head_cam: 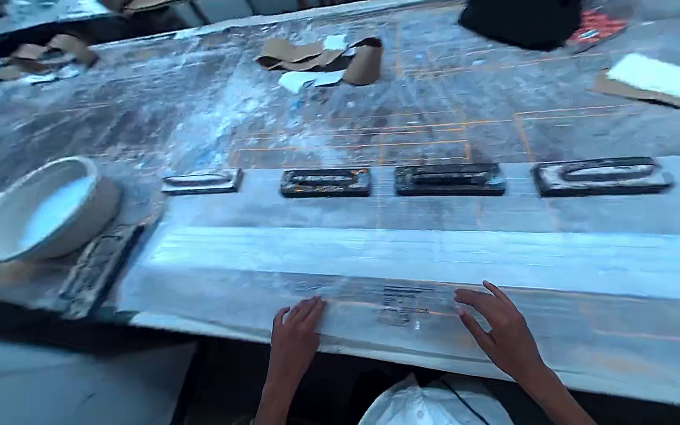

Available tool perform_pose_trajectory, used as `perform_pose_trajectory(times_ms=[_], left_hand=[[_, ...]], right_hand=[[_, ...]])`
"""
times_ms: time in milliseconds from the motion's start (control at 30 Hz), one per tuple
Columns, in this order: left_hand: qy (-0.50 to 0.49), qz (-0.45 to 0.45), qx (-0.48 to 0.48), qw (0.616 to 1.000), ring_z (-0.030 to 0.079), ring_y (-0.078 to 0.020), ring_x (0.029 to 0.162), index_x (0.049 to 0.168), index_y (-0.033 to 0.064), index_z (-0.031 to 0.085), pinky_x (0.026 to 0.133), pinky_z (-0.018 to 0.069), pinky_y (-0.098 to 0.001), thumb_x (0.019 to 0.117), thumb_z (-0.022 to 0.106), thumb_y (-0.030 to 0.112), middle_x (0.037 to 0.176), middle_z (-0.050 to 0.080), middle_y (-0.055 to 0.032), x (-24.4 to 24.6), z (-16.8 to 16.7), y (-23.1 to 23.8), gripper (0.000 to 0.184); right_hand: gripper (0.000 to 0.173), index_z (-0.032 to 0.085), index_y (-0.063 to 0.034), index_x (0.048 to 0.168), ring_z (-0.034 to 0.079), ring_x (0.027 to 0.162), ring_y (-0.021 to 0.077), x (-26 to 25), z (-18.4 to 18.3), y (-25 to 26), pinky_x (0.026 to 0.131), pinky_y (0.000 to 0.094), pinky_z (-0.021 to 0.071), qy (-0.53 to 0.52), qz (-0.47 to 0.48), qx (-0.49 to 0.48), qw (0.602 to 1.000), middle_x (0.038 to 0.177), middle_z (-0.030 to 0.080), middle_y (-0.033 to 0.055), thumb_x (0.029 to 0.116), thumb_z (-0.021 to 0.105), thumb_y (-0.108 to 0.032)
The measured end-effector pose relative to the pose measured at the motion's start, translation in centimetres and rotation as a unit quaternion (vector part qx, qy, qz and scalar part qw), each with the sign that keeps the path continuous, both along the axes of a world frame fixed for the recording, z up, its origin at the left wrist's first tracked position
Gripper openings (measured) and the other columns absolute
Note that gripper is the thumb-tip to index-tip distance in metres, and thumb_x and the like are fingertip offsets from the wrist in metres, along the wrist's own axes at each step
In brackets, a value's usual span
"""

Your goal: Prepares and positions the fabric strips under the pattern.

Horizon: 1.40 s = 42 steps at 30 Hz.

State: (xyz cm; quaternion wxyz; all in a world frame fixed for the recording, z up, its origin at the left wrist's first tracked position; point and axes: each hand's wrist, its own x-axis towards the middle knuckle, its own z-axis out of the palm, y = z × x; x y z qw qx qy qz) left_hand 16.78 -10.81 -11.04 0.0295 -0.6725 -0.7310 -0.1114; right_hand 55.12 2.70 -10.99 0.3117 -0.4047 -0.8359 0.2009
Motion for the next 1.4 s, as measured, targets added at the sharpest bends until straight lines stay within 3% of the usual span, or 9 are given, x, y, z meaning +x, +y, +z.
perform_pose_trajectory(times_ms=[200, 433, 767, 867, 1033, 1100, 1200, 1267, 1400], left_hand=[[0.003, 0.066, -0.012, 0.998, 0.064, -0.0303, 0.127, 0.12, 0.0149, 0.077, 0.107, 0.0419, -0.0656, 0.0927, 0.06, 0.004, 0.131, 0.072, -0.0042, -10.2, -0.1, -3.4, 0.035], [0.019, 0.038, 0.1, 0.994, 0.068, -0.0184, 0.121, 0.12, 0.0207, 0.078, 0.106, 0.0458, -0.0587, 0.092, 0.06, 0.006, 0.127, 0.073, 0.0038, -11.0, -4.0, -4.3, 0.036], [-0.25, 0.017, 0.143, 0.957, 0.072, -0.0133, 0.11, 0.104, 0.0156, 0.081, 0.112, 0.0459, -0.0499, 0.1002, 0.061, 0.023, 0.11, 0.079, 0.0006, -25.0, -0.8, -8.5, 0.022], [-0.198, 0.184, 0.182, 0.945, 0.073, -0.0258, 0.107, 0.11, 0.008, 0.079, 0.098, 0.0572, -0.0484, 0.0983, 0.061, 0.023, 0.11, 0.077, -0.0092, -38.3, 2.7, -8.5, 0.027], [-0.2, 0.336, 0.057, 0.919, 0.059, -0.0518, 0.118, 0.138, -0.0041, 0.056, 0.097, 0.0455, -0.0696, 0.1048, 0.058, 0.034, 0.131, 0.058, -0.0332, -55.9, 7.1, -5.1, 0.051], [-0.285, 0.337, -0.005, 0.897, 0.065, -0.0423, 0.094, 0.131, -0.003, 0.059, 0.08, 0.0506, -0.0638, 0.1072, 0.055, 0.032, 0.112, 0.065, -0.0272, -59.2, 6.7, -3.6, 0.043], [-0.516, 0.305, -0.091, 0.795, 0.051, -0.0093, 0.046, 0.105, 0.0049, 0.063, 0.041, 0.0441, -0.0222, 0.1108, 0.044, 0.028, 0.068, 0.06, -0.0044, -60.8, 5.5, -2.2, 0.03], [-0.588, 0.33, -0.09, 0.733, 0.042, -0.0054, 0.039, 0.097, 0.0074, 0.061, 0.035, 0.0358, -0.0173, 0.1097, 0.047, 0.026, 0.058, 0.05, 0.0, -60.2, 5.7, -2.0, 0.026], [-0.573, 0.36, -0.092, 0.73, 0.038, -0.0083, 0.043, 0.105, 0.0055, 0.053, 0.039, 0.0366, -0.0218, 0.1101, 0.048, 0.022, 0.062, 0.042, -0.0003, -54.9, 7.7, -0.4, 0.019]], right_hand=[[0.036, 0.076, -0.0152, 0.109, 0.069, 0.115, 0.0125, -9.5, -1.3, -1.9, 0.115, 0.0508, 0.0422, 0.032, 0.09, -0.021, 0.995, 0.115, 0.075, -0.0019, 0.106, 0.049, -0.039], [0.034, 0.076, -0.0156, 0.11, 0.066, 0.121, 0.0142, -24.1, -1.2, -1.8, 0.113, 0.0468, 0.0453, 0.047, 0.152, -0.04, 0.986, 0.122, 0.074, 0.0001, 0.1062, 0.05, -0.037], [0.068, 0.041, -0.0225, 0.159, 0.027, 0.155, 0.0233, -51.7, -4.1, -4.2, 0.122, 0.0684, 0.0155, -0.221, 0.186, 0.009, 0.957, 0.167, 0.034, -0.0017, 0.1052, 0.027, -0.062], [0.064, 0.036, -0.0281, 0.161, 0.027, 0.155, 0.0185, -53.2, -4.8, -8.6, 0.124, 0.0624, 0.0169, -0.257, 0.192, 0.02, 0.947, 0.167, 0.032, -0.0075, 0.1073, 0.02, -0.058], [0.061, 0.032, -0.03, 0.163, 0.022, 0.156, 0.0141, -53.5, -4.6, -10.3, 0.126, 0.0586, 0.0121, -0.259, 0.183, -0.002, 0.948, 0.168, 0.028, -0.0105, 0.1083, 0.02, -0.055], [0.062, 0.031, -0.0298, 0.163, 0.021, 0.157, 0.0137, -53.7, -4.6, -10.4, 0.126, 0.0573, 0.0109, -0.259, 0.179, -0.004, 0.949, 0.169, 0.027, -0.0105, 0.1081, 0.02, -0.056], [0.062, 0.03, -0.0295, 0.163, 0.021, 0.157, 0.0132, -53.7, -4.5, -10.4, 0.126, 0.056, 0.0112, -0.269, 0.18, -0.008, 0.946, 0.169, 0.026, -0.0109, 0.108, 0.021, -0.056], [0.061, 0.029, -0.0302, 0.163, 0.02, 0.157, 0.013, -53.7, -4.4, -10.4, 0.126, 0.056, 0.0115, -0.264, 0.18, -0.013, 0.947, 0.169, 0.025, -0.0114, 0.1082, 0.021, -0.055], [0.061, 0.026, -0.0317, 0.164, 0.018, 0.157, 0.0125, -53.8, -4.8, -10.4, 0.127, 0.0556, 0.011, -0.244, 0.176, -0.017, 0.953, 0.17, 0.022, -0.0117, 0.1082, 0.023, -0.055]])
